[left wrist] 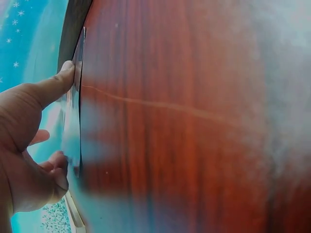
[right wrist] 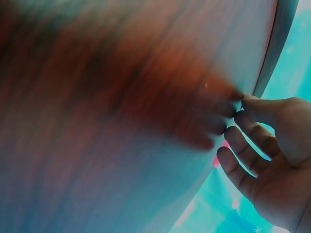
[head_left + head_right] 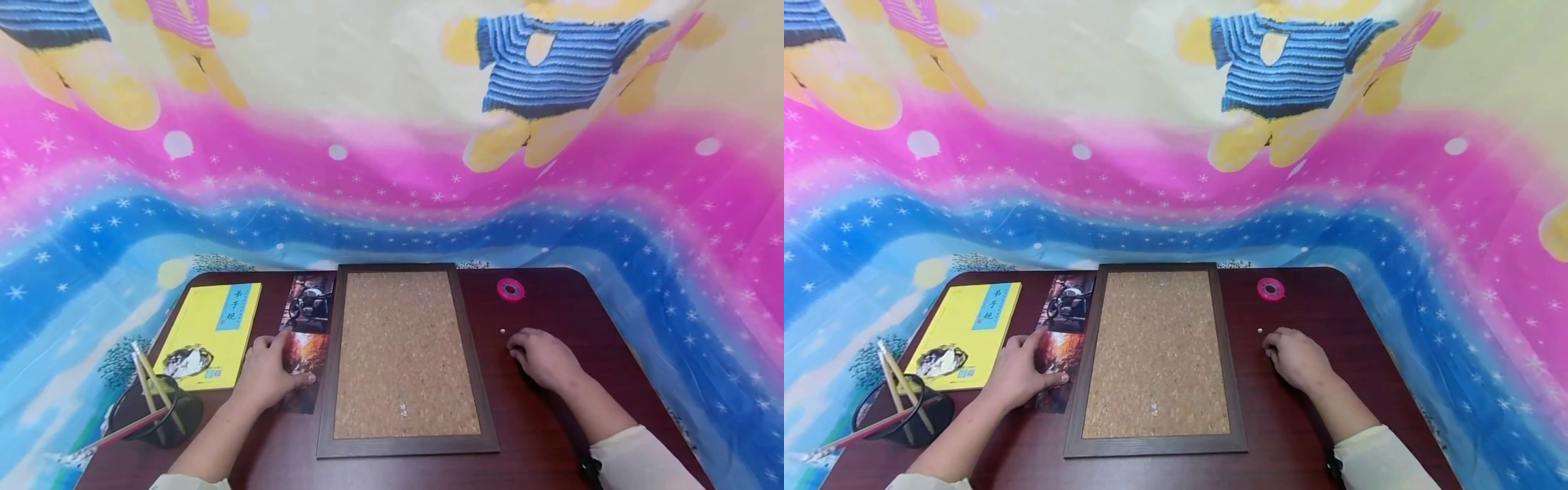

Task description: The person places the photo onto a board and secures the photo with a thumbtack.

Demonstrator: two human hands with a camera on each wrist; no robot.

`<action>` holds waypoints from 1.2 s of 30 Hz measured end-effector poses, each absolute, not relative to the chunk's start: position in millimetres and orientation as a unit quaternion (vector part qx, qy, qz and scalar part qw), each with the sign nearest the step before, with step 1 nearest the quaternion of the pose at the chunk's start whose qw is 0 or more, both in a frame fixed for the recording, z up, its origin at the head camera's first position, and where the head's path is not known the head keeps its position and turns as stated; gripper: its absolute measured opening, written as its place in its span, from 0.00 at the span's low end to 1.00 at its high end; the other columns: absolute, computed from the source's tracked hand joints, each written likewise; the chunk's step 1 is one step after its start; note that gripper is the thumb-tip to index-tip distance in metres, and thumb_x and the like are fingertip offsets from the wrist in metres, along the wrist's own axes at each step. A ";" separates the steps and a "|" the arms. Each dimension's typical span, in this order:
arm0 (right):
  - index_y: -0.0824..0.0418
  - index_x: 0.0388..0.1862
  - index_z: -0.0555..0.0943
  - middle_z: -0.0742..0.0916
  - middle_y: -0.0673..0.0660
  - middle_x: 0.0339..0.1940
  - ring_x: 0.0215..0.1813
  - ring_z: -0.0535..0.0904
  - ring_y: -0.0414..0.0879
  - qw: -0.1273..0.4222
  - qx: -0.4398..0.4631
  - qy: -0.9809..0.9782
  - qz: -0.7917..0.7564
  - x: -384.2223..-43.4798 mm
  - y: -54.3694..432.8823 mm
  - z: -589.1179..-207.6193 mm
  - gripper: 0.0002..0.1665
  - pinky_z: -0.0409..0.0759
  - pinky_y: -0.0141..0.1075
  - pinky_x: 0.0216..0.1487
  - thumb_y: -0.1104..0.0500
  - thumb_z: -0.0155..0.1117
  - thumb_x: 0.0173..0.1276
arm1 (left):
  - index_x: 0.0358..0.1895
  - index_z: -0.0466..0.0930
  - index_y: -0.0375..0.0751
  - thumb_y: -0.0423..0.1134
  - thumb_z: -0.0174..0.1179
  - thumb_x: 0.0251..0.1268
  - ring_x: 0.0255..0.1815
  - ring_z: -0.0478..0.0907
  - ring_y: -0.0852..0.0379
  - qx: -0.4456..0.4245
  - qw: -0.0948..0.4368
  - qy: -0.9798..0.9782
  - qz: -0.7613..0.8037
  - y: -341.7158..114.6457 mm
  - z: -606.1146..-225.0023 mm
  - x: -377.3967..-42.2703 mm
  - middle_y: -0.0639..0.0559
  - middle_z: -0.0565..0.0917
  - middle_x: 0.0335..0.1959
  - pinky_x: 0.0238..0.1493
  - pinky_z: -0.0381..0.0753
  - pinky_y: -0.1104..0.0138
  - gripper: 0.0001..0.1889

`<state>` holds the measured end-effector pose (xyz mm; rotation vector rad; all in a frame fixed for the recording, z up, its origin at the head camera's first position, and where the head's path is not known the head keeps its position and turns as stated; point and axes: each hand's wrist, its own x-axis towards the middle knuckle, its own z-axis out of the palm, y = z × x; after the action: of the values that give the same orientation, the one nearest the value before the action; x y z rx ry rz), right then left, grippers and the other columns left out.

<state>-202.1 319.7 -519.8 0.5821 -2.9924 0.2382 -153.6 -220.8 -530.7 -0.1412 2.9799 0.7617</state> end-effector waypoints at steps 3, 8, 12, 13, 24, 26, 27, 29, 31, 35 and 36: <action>0.54 0.39 0.88 0.88 0.52 0.40 0.46 0.85 0.53 0.038 0.182 -0.979 0.081 -201.6 319.7 -519.5 0.04 0.84 0.54 0.50 0.61 0.74 0.67 | 0.80 0.60 0.38 0.58 0.85 0.39 0.63 0.69 0.30 -0.045 0.024 0.964 0.260 -222.2 -530.4 -153.6 0.27 0.67 0.65 0.59 0.77 0.38 0.63; 0.54 0.39 0.88 0.89 0.53 0.41 0.46 0.86 0.54 0.039 0.179 -0.978 0.096 -200.8 319.6 -519.4 0.03 0.84 0.54 0.50 0.60 0.73 0.67 | 0.77 0.65 0.38 0.49 0.85 0.43 0.61 0.72 0.31 -0.043 -0.003 0.959 0.281 -225.2 -529.5 -152.2 0.28 0.68 0.64 0.59 0.77 0.40 0.56; 0.56 0.39 0.88 0.89 0.51 0.39 0.43 0.86 0.50 0.041 0.183 -0.975 0.121 -201.9 319.2 -518.2 0.03 0.85 0.52 0.47 0.58 0.73 0.69 | 0.74 0.70 0.39 0.42 0.83 0.47 0.54 0.76 0.35 -0.043 -0.034 0.958 0.283 -228.2 -529.8 -150.0 0.31 0.73 0.60 0.54 0.80 0.44 0.47; 0.56 0.38 0.87 0.88 0.50 0.37 0.40 0.85 0.48 0.040 0.182 -0.974 0.128 -202.2 318.6 -517.5 0.04 0.85 0.51 0.45 0.57 0.72 0.70 | 0.72 0.72 0.39 0.40 0.82 0.48 0.53 0.77 0.37 -0.039 -0.043 0.957 0.283 -229.0 -530.2 -149.5 0.32 0.75 0.59 0.52 0.81 0.44 0.45; 0.52 0.35 0.84 0.82 0.42 0.24 0.24 0.72 0.35 0.061 0.158 -0.967 0.191 -204.5 312.5 -513.9 0.04 0.75 0.36 0.30 0.60 0.71 0.66 | 0.71 0.74 0.38 0.34 0.78 0.54 0.42 0.80 0.47 -0.015 -0.059 0.945 0.321 -237.6 -532.4 -148.7 0.37 0.77 0.56 0.42 0.83 0.55 0.38; 0.52 0.35 0.84 0.82 0.42 0.24 0.24 0.72 0.36 0.067 0.158 -0.964 0.204 -205.3 311.8 -514.3 0.04 0.75 0.36 0.30 0.61 0.72 0.65 | 0.72 0.72 0.39 0.34 0.77 0.56 0.44 0.81 0.46 -0.021 -0.045 0.939 0.341 -239.5 -531.3 -148.7 0.37 0.76 0.58 0.44 0.85 0.54 0.38; 0.52 0.35 0.84 0.82 0.42 0.25 0.25 0.73 0.36 0.068 0.158 -0.963 0.209 -205.6 311.5 -514.5 0.04 0.75 0.35 0.30 0.60 0.71 0.65 | 0.73 0.72 0.40 0.35 0.77 0.57 0.45 0.82 0.45 -0.025 -0.038 0.936 0.350 -240.4 -530.3 -148.7 0.37 0.75 0.60 0.46 0.86 0.54 0.38; 0.51 0.35 0.83 0.83 0.42 0.26 0.26 0.74 0.36 0.068 0.158 -0.961 0.215 -206.5 311.1 -514.8 0.04 0.75 0.35 0.31 0.60 0.71 0.65 | 0.74 0.70 0.41 0.36 0.77 0.59 0.47 0.83 0.44 -0.033 -0.022 0.927 0.372 -242.1 -527.5 -148.4 0.37 0.73 0.62 0.47 0.86 0.53 0.39; 0.51 0.35 0.84 0.83 0.42 0.27 0.27 0.75 0.36 0.068 0.160 -0.961 0.216 -207.3 311.1 -515.4 0.04 0.76 0.35 0.32 0.60 0.71 0.66 | 0.75 0.69 0.42 0.37 0.76 0.60 0.48 0.83 0.43 -0.043 -0.012 0.920 0.389 -244.2 -524.6 -148.5 0.37 0.73 0.64 0.49 0.86 0.53 0.39; 0.53 0.38 0.85 0.84 0.43 0.29 0.29 0.76 0.37 0.072 0.160 -0.957 0.230 -209.4 311.7 -515.3 0.03 0.77 0.35 0.33 0.61 0.71 0.67 | 0.77 0.67 0.42 0.38 0.76 0.61 0.48 0.83 0.43 -0.058 -0.006 0.904 0.423 -248.5 -518.1 -148.9 0.37 0.71 0.66 0.45 0.87 0.58 0.40; 0.54 0.39 0.86 0.84 0.44 0.29 0.29 0.76 0.37 0.073 0.160 -0.956 0.236 -209.9 312.2 -515.2 0.03 0.77 0.36 0.33 0.61 0.71 0.67 | 0.77 0.67 0.43 0.38 0.76 0.62 0.48 0.83 0.44 -0.061 -0.008 0.901 0.430 -249.4 -516.9 -149.2 0.37 0.71 0.66 0.44 0.87 0.60 0.41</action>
<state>-209.9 312.2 -515.2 0.4812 -2.8694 0.7091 -149.2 -249.4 -516.9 -0.1920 2.8438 1.3568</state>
